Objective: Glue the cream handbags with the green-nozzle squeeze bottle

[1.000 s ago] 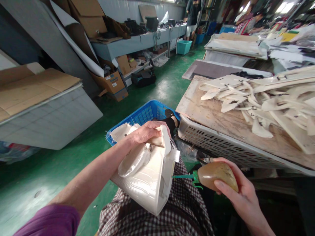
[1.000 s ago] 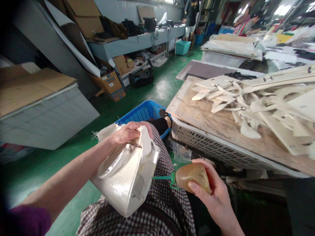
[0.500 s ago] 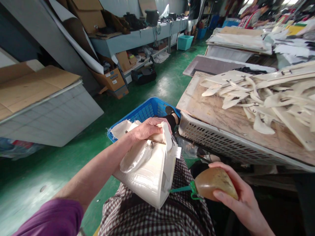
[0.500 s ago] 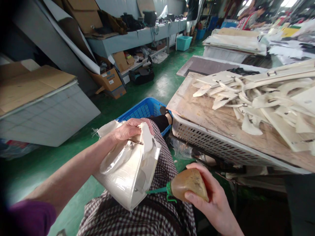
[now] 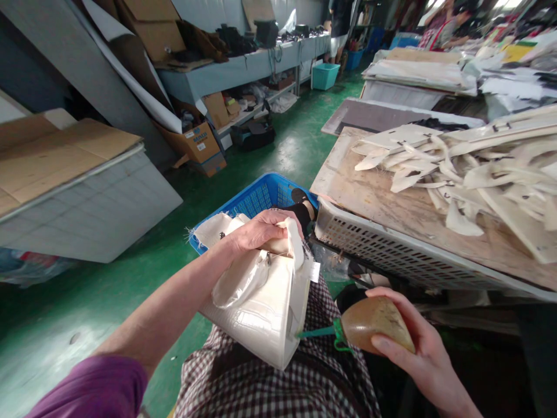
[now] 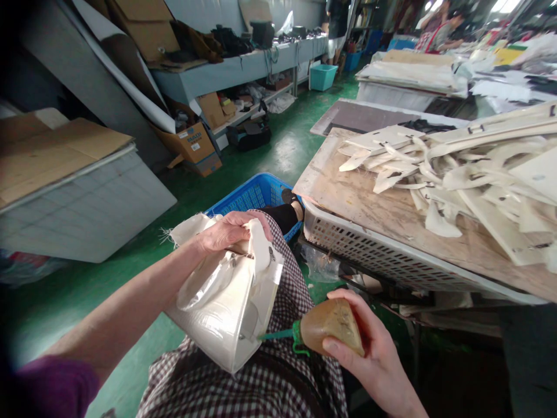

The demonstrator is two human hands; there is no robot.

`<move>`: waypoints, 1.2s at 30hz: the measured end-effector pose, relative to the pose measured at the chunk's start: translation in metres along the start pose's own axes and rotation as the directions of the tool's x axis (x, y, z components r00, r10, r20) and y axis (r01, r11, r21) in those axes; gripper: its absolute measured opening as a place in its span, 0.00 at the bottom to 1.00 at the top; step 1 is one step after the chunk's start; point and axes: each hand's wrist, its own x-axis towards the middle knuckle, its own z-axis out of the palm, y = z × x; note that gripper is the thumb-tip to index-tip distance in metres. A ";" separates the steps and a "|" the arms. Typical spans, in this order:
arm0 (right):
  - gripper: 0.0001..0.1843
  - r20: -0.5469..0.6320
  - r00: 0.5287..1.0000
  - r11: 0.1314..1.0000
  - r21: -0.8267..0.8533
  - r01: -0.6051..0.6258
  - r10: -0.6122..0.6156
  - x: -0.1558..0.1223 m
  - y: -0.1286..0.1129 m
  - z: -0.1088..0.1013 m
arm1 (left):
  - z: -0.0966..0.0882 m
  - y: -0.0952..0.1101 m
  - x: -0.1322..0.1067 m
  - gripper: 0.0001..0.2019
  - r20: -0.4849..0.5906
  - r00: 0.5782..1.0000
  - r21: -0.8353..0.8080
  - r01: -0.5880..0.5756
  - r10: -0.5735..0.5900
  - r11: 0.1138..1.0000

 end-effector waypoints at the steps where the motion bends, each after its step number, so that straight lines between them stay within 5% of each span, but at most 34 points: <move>1: 0.25 -0.035 0.999 1.000 -0.005 -0.011 0.011 0.002 -0.001 0.001 | 0.000 0.000 0.001 0.26 0.007 1.000 0.005 -0.004 0.004 1.000; 14: 0.26 -0.231 0.970 0.997 0.003 0.078 -0.075 0.029 0.007 0.009 | 0.000 -0.002 0.001 0.26 0.009 0.999 -0.001 -0.034 0.034 0.999; 27: 0.23 -0.066 0.998 0.999 0.033 -0.005 0.007 0.003 -0.001 0.002 | 0.002 0.000 0.001 0.26 -0.010 1.000 0.006 -0.023 0.023 1.000; 32: 0.26 -0.126 0.992 0.999 0.047 0.009 -0.003 0.004 0.010 0.001 | 0.002 0.000 0.001 0.26 -0.010 1.000 0.013 -0.024 0.024 1.000; 36: 0.26 -0.064 0.998 0.999 0.038 -0.021 0.024 0.002 0.012 0.000 | 0.004 0.001 0.001 0.25 -0.011 1.000 0.022 -0.024 0.024 0.999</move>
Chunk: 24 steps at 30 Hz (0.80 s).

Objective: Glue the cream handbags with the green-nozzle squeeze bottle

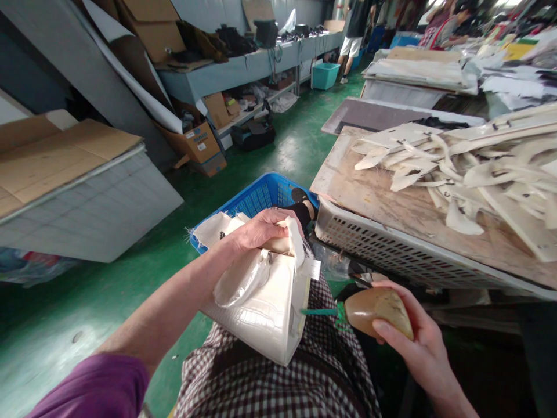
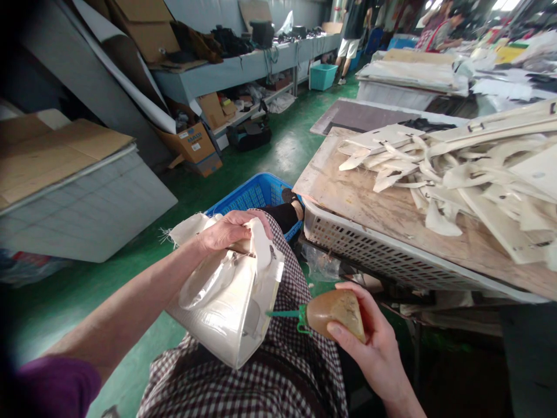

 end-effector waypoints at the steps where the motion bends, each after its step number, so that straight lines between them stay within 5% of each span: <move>1: 0.26 0.024 1.000 1.000 0.007 -0.014 0.013 -0.001 -0.001 0.000 | 0.001 0.000 0.000 0.25 0.000 1.000 0.001 0.000 0.000 1.000; 5: 0.27 0.069 0.994 0.988 0.122 -0.092 0.084 -0.004 0.000 -0.002 | -0.003 0.004 -0.003 0.23 -0.031 0.999 0.040 0.010 -0.008 0.999; 9: 0.25 -0.040 0.994 0.929 0.361 -0.082 0.103 -0.003 0.008 -0.008 | -0.017 0.022 -0.006 0.16 -0.178 0.978 0.234 -0.062 0.105 0.970; 11: 0.22 -0.124 0.987 0.887 0.460 -0.033 0.101 -0.003 0.011 -0.011 | -0.020 0.039 -0.008 0.13 -0.298 0.920 0.384 -0.127 0.253 0.915; 14: 0.18 -0.260 0.952 0.811 0.585 0.022 0.161 -0.006 0.012 -0.014 | -0.008 0.066 -0.019 0.09 -0.428 0.752 0.629 -0.151 0.502 0.763; 17: 0.21 -0.314 0.916 0.723 0.690 0.037 0.252 -0.012 0.010 -0.018 | 0.020 0.083 -0.046 0.15 -0.325 0.678 0.818 -0.148 0.659 0.556; 18: 0.23 -0.310 0.911 0.695 0.718 0.037 0.272 -0.014 0.010 -0.019 | 0.030 0.085 -0.057 0.19 -0.251 0.701 0.859 -0.156 0.668 0.487; 19: 0.24 -0.311 0.905 0.674 0.738 0.038 0.290 -0.017 0.011 -0.020 | 0.040 0.085 -0.068 0.22 -0.186 0.775 0.866 -0.161 0.603 0.474; 22: 0.25 -0.316 0.885 0.667 0.745 0.009 0.341 -0.026 0.019 -0.025 | 0.060 0.075 -0.093 0.19 -0.276 0.847 0.776 -0.082 0.454 0.625; 24: 0.23 -0.314 0.885 0.704 0.710 -0.022 0.344 -0.031 0.027 -0.025 | 0.067 0.066 -0.099 0.11 -0.386 0.854 0.639 -0.026 0.349 0.769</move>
